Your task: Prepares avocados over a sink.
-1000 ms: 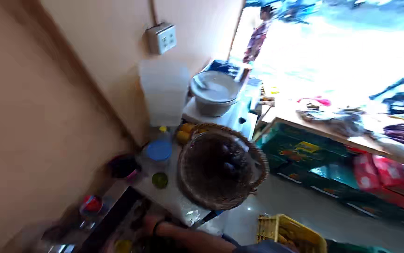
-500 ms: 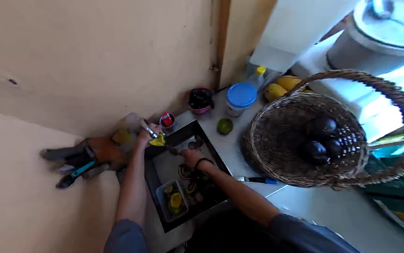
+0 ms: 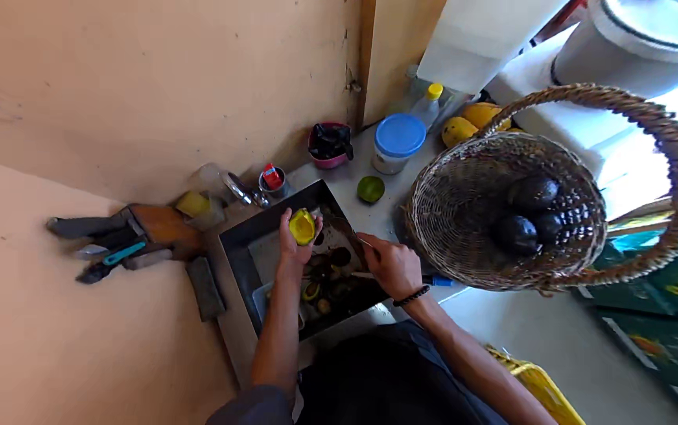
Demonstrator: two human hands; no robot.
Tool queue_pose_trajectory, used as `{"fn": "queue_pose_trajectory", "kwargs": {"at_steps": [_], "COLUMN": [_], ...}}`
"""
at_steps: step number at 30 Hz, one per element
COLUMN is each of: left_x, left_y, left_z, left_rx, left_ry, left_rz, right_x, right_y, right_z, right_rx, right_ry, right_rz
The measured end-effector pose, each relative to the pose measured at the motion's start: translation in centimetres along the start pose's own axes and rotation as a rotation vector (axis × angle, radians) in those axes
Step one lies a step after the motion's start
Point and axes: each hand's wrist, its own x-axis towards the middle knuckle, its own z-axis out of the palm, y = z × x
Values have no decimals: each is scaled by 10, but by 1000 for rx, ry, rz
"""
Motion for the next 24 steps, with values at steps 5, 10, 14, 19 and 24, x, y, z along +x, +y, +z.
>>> {"fn": "queue_pose_trajectory", "kwargs": {"at_steps": [5,10,14,19,24], "left_x": [-44,-53,-58,-61,-61], "left_y": [-15,-20,-30,-44,-49], "left_z": [16,22,25,25,18], "left_rx": [86,75,136,328,444], "left_ry": [66,115,163,199,203], "left_rz": [1,37,144,359,482], "right_x": [-24,-36,-44,-49,-48], "right_y": [1,-2,-8,-15,-15], "right_z": [-11,-14,-12,-9,-9], "right_rx": [18,-27,-118,-138,-68], "right_ry": [121,149,156,124,77], "right_rz": [-134,-154,-144,-135,-132]}}
